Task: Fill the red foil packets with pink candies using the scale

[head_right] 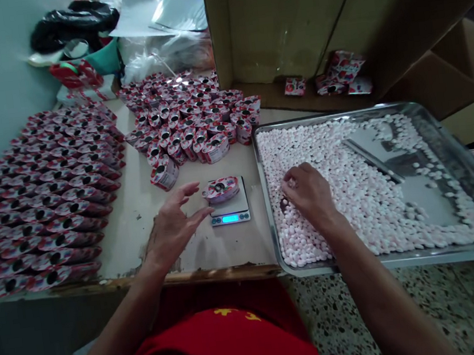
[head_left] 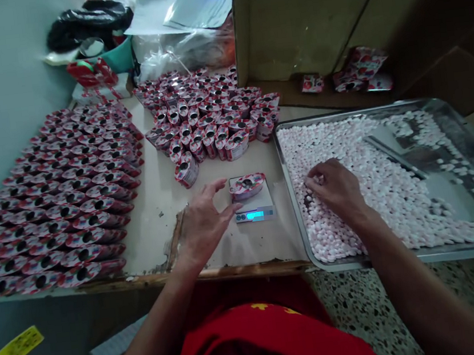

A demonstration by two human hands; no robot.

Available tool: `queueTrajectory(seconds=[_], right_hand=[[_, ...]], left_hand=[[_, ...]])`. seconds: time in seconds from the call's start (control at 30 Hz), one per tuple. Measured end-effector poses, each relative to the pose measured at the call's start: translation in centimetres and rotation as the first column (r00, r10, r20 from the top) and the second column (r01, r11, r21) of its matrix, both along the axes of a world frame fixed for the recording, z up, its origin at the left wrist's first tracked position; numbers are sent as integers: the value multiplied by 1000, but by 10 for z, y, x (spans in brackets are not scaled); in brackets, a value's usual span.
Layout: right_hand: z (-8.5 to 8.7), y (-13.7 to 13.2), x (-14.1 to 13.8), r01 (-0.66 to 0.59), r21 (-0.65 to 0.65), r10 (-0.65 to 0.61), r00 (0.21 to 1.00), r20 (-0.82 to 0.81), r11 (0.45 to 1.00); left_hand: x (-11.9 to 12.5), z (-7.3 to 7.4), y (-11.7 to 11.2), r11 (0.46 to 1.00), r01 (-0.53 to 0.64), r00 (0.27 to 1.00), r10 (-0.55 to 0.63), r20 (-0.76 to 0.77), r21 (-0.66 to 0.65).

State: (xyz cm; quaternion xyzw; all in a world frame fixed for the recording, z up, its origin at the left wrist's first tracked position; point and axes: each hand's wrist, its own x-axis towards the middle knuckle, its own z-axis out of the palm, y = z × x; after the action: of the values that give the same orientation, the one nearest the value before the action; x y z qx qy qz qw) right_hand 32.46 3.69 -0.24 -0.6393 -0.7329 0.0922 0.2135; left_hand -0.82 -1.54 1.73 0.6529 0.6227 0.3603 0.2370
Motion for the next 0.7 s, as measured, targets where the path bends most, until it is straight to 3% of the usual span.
queueTrajectory(seconds=[0.13,0.23,0.3,0.4,0.5,0.57,0.63,0.7], right_hand=[[4,0,-4,-103,45,110,974,-199,994],[8,-3,-8,5,-37,-20,904,-427,999],[12,-4,-12,21,-173,-124,780,-613,985],[19,-3,-19,-162,-375,-235,542,-807,913],[28,-2,-25,-379,-449,-333,333,-882,809],[33,-2,-26,-472,-444,-389,215,-896,762],[36,-3,-23,-517,-425,-427,122,-896,743],[36,-5,-20,-543,-407,-449,61,-891,735]], left_hand=[[17,-6,10,999,-32,999,32,3,43],[29,-17,19,999,20,995,-17,93,-27],[39,-17,28,997,60,994,-64,85,41],[55,2,42,950,143,989,-127,-74,277],[74,29,52,856,251,959,-154,-239,452],[87,38,56,821,282,948,-160,-275,496],[100,34,59,818,270,955,-160,-251,507],[110,21,62,829,254,962,-161,-222,499]])
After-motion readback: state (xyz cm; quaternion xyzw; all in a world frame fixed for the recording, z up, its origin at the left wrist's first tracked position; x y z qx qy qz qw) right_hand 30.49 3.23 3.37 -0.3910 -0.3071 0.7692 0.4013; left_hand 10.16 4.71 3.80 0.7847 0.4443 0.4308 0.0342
